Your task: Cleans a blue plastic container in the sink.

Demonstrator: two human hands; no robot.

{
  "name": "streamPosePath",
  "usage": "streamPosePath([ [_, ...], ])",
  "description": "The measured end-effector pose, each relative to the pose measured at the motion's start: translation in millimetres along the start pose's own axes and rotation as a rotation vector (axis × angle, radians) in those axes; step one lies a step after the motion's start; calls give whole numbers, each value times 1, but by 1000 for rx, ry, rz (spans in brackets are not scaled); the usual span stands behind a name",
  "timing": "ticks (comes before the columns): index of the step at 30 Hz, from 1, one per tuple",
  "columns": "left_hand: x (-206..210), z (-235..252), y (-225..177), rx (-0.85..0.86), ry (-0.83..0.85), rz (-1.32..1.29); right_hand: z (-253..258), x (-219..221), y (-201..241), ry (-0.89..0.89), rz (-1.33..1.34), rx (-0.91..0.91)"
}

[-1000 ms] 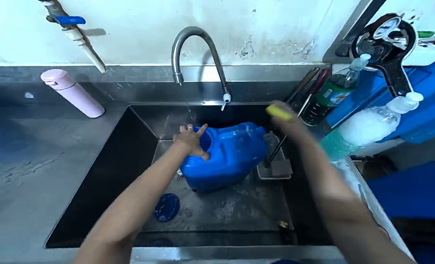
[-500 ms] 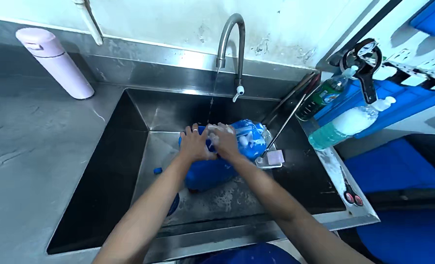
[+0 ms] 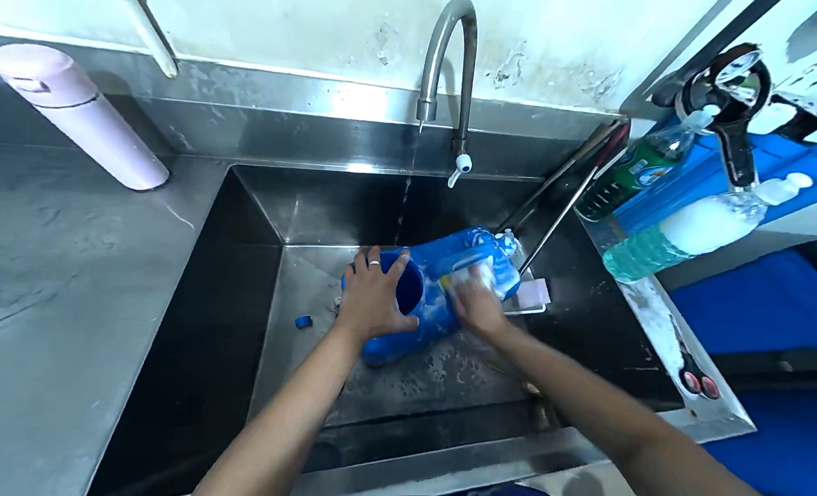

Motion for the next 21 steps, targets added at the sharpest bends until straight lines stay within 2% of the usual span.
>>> streamPosePath([
  [2,3,-5,-2,-25,-20,-1,71,1,2,-28,-34,-45],
  [4,2,-5,-2,-89,-81,-7,110,12,6,-170,-37,-95],
  [6,-1,-3,0,-144,-98,-22,71,9,9,-147,69,-150],
  [9,0,1,5,-94,-91,-11,-40,32,-21,-206,139,-307],
  [10,-1,1,5,-72,-72,-5,-51,28,-26,-184,153,-356],
  [11,-2,-2,5,-57,-46,4,-41,17,-25,-86,157,-370],
  [13,-4,-8,3,-58,24,53,21,-8,-7,94,90,-342],
  [14,-3,-11,3,-68,35,77,56,-11,3,101,65,-329],
  [15,-2,-12,3,-78,20,88,79,-7,7,35,38,-319],
  [16,1,-12,4,-87,-10,96,81,0,8,-21,56,-304],
  [17,4,-14,6,-89,-44,101,63,9,5,-55,121,-286],
  [19,8,-17,7,-89,-96,82,-13,27,-10,-120,264,-274],
  [21,12,-20,0,-101,-146,35,-85,28,-18,-42,401,-276],
])
Point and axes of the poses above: each hand's wrist, its own z-axis towards the middle knuckle, its own x-axis out of the palm, y = z × x, the point moved 2 cm from there along z, towards the middle knuckle, and after that the axes turned 6 degrees about -z, right-handed, at the moved point
